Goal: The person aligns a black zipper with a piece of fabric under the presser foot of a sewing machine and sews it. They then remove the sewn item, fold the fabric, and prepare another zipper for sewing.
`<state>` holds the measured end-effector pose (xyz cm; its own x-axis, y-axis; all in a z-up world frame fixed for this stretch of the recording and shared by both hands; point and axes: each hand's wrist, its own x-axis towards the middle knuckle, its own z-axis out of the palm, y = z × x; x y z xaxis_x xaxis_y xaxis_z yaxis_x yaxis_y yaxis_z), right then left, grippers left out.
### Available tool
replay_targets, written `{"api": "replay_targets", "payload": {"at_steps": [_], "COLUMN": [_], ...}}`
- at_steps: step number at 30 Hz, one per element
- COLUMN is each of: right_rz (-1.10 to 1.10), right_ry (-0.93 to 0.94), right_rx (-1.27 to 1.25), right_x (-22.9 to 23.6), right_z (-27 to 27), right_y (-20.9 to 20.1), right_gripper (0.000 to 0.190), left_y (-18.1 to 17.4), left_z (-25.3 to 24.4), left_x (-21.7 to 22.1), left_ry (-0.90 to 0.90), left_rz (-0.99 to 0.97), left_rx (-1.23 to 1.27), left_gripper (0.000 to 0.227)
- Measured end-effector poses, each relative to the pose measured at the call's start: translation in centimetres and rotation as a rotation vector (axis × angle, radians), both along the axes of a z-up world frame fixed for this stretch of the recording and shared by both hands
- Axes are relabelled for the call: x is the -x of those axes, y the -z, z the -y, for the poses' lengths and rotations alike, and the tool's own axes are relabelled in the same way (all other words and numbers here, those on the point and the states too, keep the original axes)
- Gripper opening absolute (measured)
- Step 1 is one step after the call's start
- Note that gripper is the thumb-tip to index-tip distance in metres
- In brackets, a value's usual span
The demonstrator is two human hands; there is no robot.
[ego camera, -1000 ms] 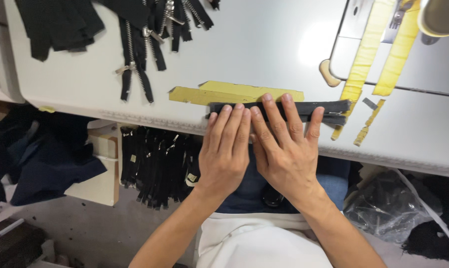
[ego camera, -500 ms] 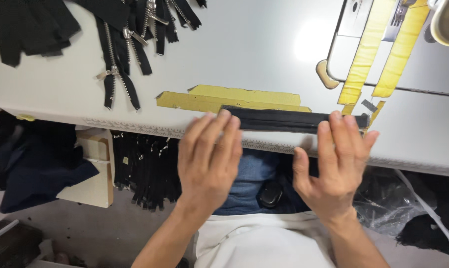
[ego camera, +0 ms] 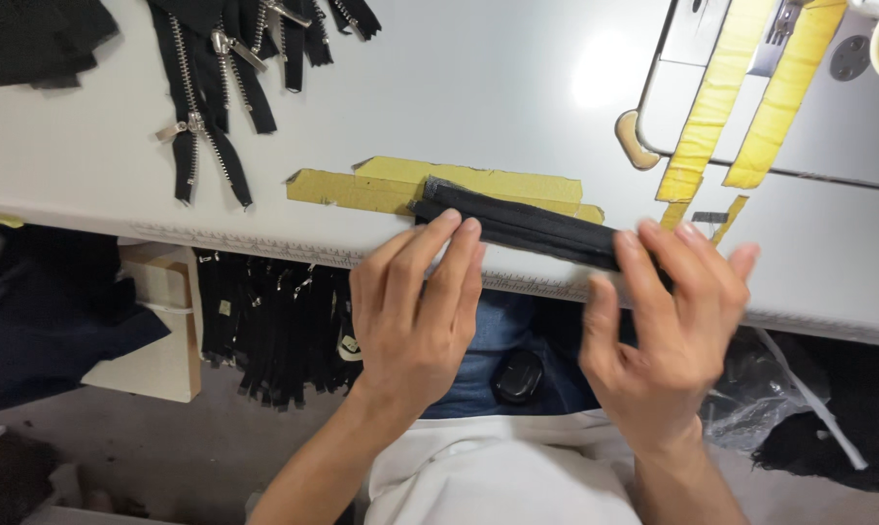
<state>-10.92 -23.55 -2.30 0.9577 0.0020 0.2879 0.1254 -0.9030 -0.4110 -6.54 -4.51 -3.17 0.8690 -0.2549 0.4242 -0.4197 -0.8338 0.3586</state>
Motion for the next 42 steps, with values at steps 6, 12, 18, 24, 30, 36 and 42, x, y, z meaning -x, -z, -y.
{"api": "replay_targets", "payload": {"at_steps": [6,12,18,24,30,36,42], "right_rz": [-0.028,-0.039,-0.442,-0.491,-0.480,-0.535,-0.482], "right_ry": [-0.220,-0.179,0.397,0.399,0.269,0.210,0.310], "right_rx": [0.019,-0.226,-1.138,-1.259,-1.366,-1.437,-1.503], "right_x": [-5.5,-4.8,0.0,1.4,2.1,3.0,3.3], "right_z": [-4.1,-4.8,-4.0,-1.7,-0.2,0.9,0.9], "right_y": [0.5,-1.0,-2.0,-2.6,-2.3,-1.9,-1.9], "right_gripper": [0.016,0.012,0.020,0.018,0.015,0.018,0.011], "left_y": [-1.4,0.8,-2.6,-3.6,-3.7,-4.2,-4.9], "left_z": [0.1,0.8,1.5,2.1,2.2,2.7,4.5], "left_x": [2.5,4.6,3.1,1.9,2.5,2.5,3.2], "left_ry": [-0.065,-0.120,-0.088,-0.060,0.004,0.031,-0.101], "left_rz": [-0.148,-0.360,-0.997,-0.920,-0.999,-1.089,-0.584], "left_rx": [0.288,0.500,1.107,1.003,0.983,0.979,0.786], "left_gripper": [0.018,0.023,0.044,0.012,0.015,0.020,0.017]}}
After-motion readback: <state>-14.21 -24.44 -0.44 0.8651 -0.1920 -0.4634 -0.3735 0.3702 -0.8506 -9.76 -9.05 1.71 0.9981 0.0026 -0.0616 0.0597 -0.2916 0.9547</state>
